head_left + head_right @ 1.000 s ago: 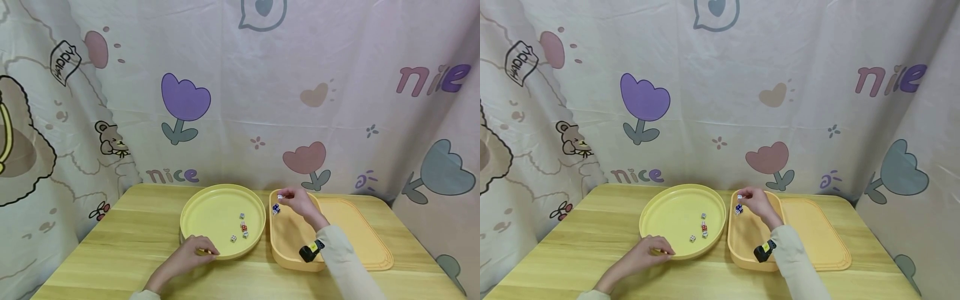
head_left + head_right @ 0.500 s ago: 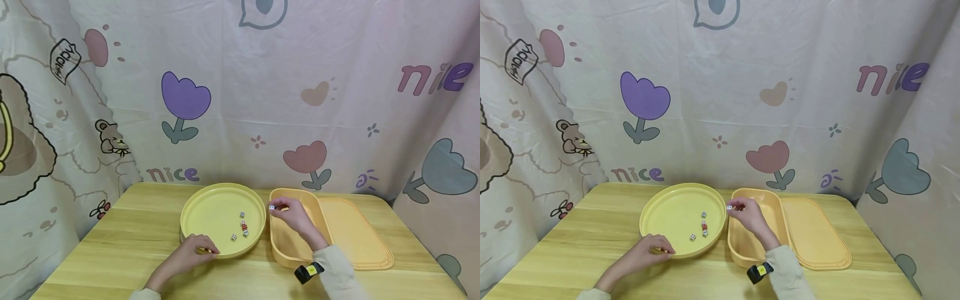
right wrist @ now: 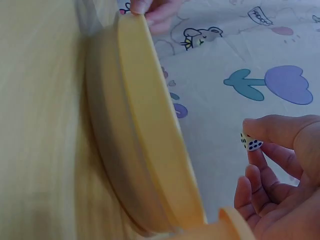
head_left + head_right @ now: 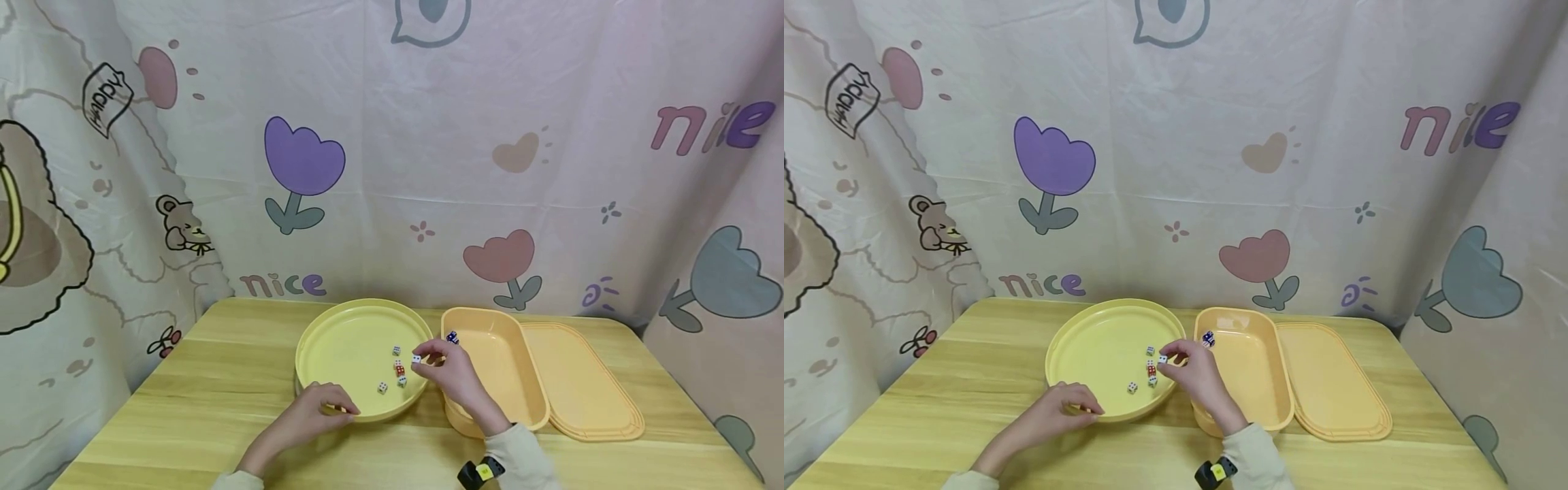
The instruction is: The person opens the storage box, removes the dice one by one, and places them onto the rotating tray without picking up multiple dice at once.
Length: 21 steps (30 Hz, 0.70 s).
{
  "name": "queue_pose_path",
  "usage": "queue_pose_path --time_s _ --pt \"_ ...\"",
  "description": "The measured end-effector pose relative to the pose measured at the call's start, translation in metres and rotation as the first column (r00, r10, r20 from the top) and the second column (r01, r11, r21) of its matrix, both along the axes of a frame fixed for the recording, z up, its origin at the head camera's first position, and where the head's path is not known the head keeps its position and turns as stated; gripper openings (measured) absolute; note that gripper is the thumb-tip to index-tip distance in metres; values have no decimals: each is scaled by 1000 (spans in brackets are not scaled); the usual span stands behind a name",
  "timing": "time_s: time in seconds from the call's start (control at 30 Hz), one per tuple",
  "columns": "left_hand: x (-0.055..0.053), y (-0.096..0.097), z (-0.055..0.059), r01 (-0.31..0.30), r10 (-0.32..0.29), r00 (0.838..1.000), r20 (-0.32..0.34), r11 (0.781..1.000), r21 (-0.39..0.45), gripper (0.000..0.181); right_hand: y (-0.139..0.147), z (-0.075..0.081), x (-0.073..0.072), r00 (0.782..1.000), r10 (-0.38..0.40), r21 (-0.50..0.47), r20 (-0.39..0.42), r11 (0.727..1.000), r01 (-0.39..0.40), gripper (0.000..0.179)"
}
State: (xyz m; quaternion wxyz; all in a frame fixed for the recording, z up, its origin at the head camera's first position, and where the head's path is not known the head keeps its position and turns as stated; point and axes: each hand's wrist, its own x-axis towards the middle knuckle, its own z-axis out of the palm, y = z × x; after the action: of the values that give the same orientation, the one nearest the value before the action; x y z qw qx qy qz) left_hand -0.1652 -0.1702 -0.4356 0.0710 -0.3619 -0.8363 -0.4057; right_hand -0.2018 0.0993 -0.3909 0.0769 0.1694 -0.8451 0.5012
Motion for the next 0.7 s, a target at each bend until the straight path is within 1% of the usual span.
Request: queue_pose_path --time_s 0.17,0.27,0.37,0.53,0.7 --pt "-1 0 0 -6 6 1000 11 1000 -10 6 -4 -1 0 1000 -11 2 -6 1000 11 15" --pt "-1 -1 1 -16 16 1000 7 1000 -17 6 -5 -1 1 1000 -18 0 -4 1000 18 14" --pt "-1 -1 2 -20 20 1000 7 999 -26 6 -6 -2 0 1000 -9 3 -7 1000 9 14" --pt "-1 -2 1 -17 18 999 28 1000 -23 7 -7 -4 0 1000 13 4 -18 1000 -13 14" --pt "-1 -1 0 -13 13 1000 26 1000 -19 7 -7 -4 0 999 26 10 -36 1000 -26 14"
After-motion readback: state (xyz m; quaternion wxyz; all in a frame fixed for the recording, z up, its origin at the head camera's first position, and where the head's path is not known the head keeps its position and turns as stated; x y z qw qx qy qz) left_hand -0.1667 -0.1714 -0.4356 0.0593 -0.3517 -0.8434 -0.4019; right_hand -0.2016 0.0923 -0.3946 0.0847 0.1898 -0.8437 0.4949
